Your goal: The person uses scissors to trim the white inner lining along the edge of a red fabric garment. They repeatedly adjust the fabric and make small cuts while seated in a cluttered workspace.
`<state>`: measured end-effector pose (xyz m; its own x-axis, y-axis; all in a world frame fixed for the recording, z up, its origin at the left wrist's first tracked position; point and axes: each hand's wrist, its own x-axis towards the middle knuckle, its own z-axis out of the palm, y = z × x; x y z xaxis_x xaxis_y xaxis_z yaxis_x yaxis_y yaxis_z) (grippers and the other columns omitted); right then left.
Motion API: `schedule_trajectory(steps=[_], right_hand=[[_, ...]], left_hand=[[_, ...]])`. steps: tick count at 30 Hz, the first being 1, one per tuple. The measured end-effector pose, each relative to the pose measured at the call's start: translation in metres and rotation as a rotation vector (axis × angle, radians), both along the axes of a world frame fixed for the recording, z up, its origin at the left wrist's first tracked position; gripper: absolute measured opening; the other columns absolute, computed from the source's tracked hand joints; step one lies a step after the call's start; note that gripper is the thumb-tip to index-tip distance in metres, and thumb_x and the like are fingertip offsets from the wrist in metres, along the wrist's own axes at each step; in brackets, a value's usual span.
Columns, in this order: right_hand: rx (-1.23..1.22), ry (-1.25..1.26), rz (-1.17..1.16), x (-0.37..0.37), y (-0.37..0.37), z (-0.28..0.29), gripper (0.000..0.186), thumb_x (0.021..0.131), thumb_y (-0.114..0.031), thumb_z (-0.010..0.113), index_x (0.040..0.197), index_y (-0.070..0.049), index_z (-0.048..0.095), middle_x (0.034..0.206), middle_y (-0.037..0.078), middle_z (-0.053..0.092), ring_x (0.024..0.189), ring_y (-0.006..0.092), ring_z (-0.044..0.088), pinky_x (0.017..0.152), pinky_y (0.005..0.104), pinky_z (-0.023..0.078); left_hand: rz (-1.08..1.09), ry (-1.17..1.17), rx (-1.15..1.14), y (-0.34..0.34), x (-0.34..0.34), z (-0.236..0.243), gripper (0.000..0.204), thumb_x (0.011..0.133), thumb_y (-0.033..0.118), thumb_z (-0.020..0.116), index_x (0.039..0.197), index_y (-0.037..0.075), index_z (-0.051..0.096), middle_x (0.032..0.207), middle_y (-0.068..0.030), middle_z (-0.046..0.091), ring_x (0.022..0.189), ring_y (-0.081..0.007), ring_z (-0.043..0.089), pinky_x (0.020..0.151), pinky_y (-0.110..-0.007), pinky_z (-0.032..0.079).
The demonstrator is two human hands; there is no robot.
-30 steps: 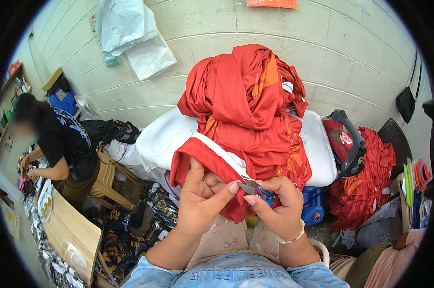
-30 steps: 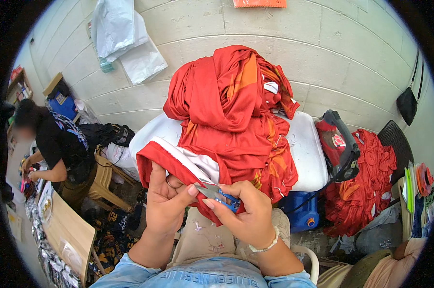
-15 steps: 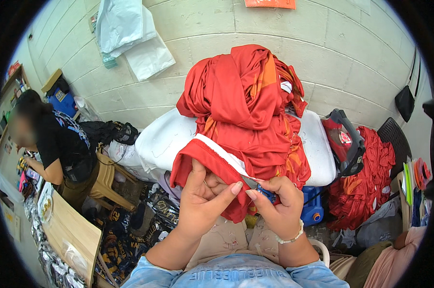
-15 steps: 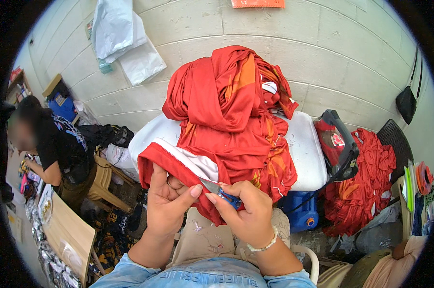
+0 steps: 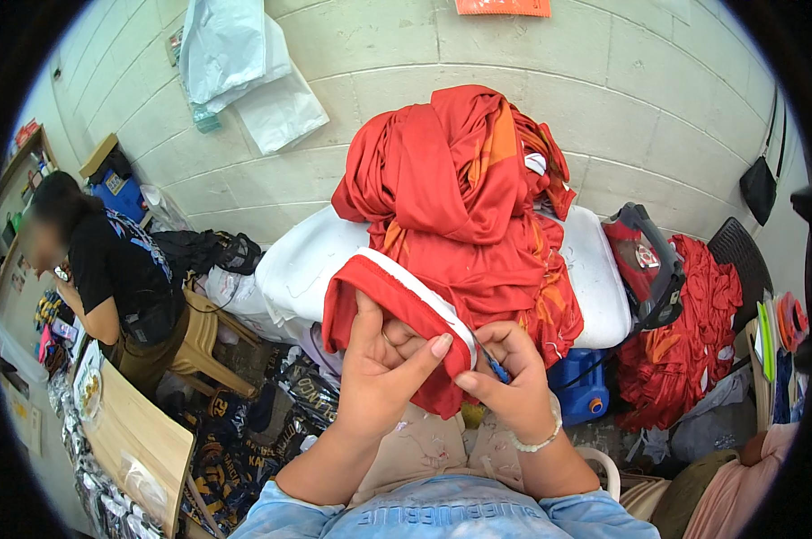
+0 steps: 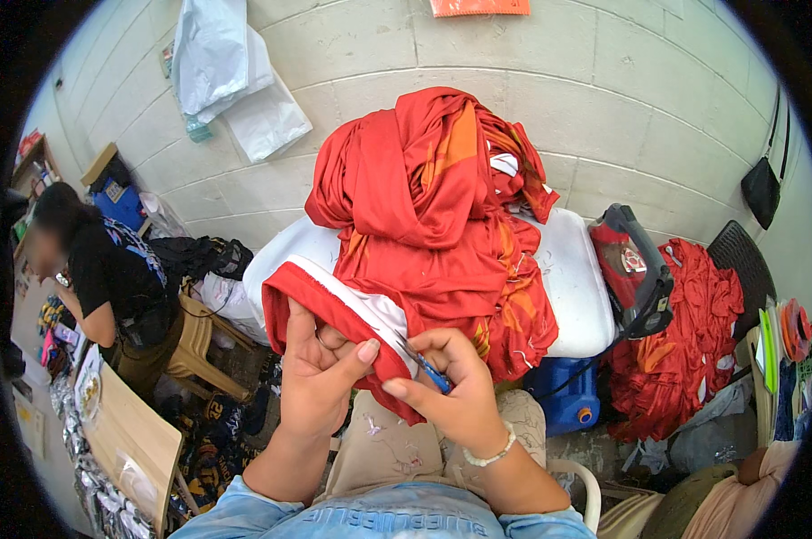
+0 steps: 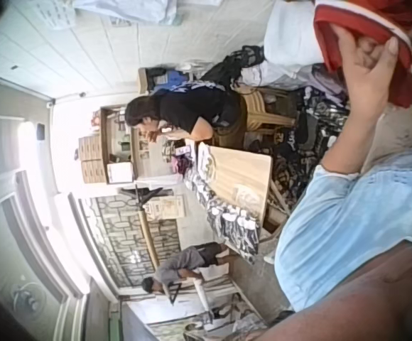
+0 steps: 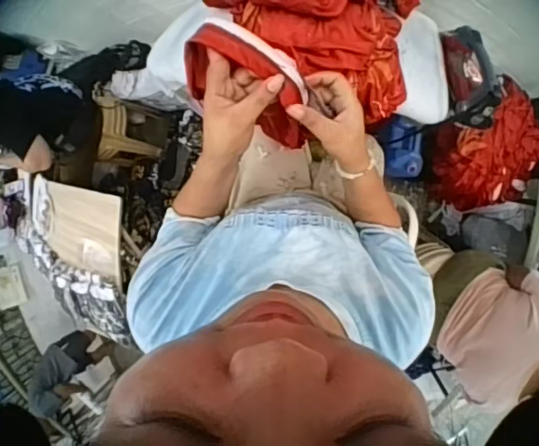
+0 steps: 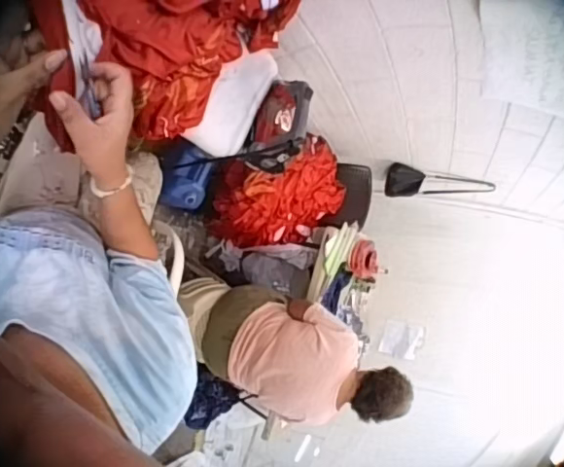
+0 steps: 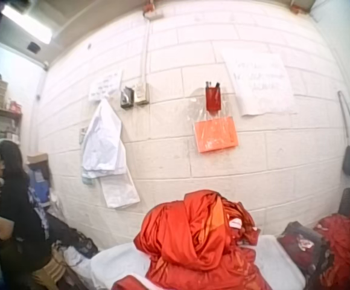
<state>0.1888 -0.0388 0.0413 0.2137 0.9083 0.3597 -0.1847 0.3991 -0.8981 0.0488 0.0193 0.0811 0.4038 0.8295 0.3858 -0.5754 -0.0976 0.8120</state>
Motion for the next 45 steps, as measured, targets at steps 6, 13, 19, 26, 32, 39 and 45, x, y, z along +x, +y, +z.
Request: schedule_trajectory(steps=[6,13,19,26,32,39,45], right_hand=[[-0.044,-0.271,-0.131,0.005,-0.005,0.0,0.014,0.08,-0.005,0.072,0.084,-0.003,0.059,0.068,-0.006,0.052,0.06,0.0005,0.042,0.053,0.0182,0.035],[0.149,-0.294,-0.274,0.002,-0.004,0.005,0.022,0.077,-0.009,0.076,0.088,0.0,0.059,0.072,0.001,0.057,0.061,0.0051,0.049,0.056,0.0197,0.041],[0.246,-0.472,-0.387,0.002,-0.001,0.006,0.03,0.074,-0.01,0.079,0.093,0.003,0.061,0.081,0.009,0.065,0.069,0.0112,0.062,0.061,0.0236,0.049],[0.326,-0.644,-0.447,0.001,-0.001,0.021,0.028,0.071,-0.009,0.08,0.088,0.004,0.062,0.077,0.014,0.066,0.065,0.0165,0.066,0.058,0.025,0.05],[0.335,-0.669,-0.459,0.002,0.0,0.026,0.028,0.07,-0.009,0.081,0.086,0.003,0.061,0.075,0.014,0.066,0.064,0.0187,0.065,0.056,0.0257,0.05],[0.318,-0.709,-0.467,0.004,0.001,0.023,0.025,0.071,-0.008,0.08,0.084,0.002,0.061,0.075,0.014,0.065,0.063,0.0205,0.064,0.057,0.0268,0.05],[0.092,-0.228,-0.231,-0.003,0.0,0.014,0.021,0.077,-0.007,0.076,0.087,-0.001,0.058,0.073,0.002,0.061,0.061,0.0057,0.053,0.055,0.0203,0.043]], left_hand=[[0.067,-0.092,-0.057,0.009,-0.006,0.004,0.082,0.086,-0.009,0.054,0.148,0.009,0.003,0.111,-0.0107,0.058,0.102,-0.0175,0.06,0.089,-0.032,0.05],[0.021,-0.088,-0.053,0.007,-0.006,0.002,0.082,0.086,-0.01,0.054,0.148,0.009,0.004,0.112,-0.011,0.058,0.102,-0.0163,0.06,0.09,-0.031,0.049],[-0.019,-0.064,-0.057,0.005,-0.005,-0.002,0.08,0.086,-0.011,0.054,0.148,0.009,0.006,0.112,-0.011,0.058,0.103,-0.0161,0.059,0.09,-0.03,0.048],[-0.018,-0.053,-0.019,0.002,-0.004,-0.004,0.08,0.086,-0.011,0.053,0.147,0.008,0.006,0.114,-0.0117,0.058,0.106,-0.0177,0.059,0.092,-0.031,0.047],[-0.035,-0.048,-0.001,0.002,-0.004,-0.002,0.079,0.086,-0.011,0.053,0.147,0.007,0.005,0.114,-0.0115,0.058,0.106,-0.0178,0.059,0.092,-0.031,0.047],[-0.011,-0.021,-0.003,0.003,-0.004,-0.004,0.081,0.086,-0.01,0.054,0.147,0.006,0.003,0.114,-0.0107,0.057,0.105,-0.0161,0.059,0.092,-0.03,0.046],[-0.018,-0.01,-0.011,0.003,0.0,-0.006,0.086,0.085,-0.011,0.054,0.148,0.009,-0.001,0.117,-0.0103,0.055,0.108,-0.0157,0.056,0.093,-0.031,0.046]])
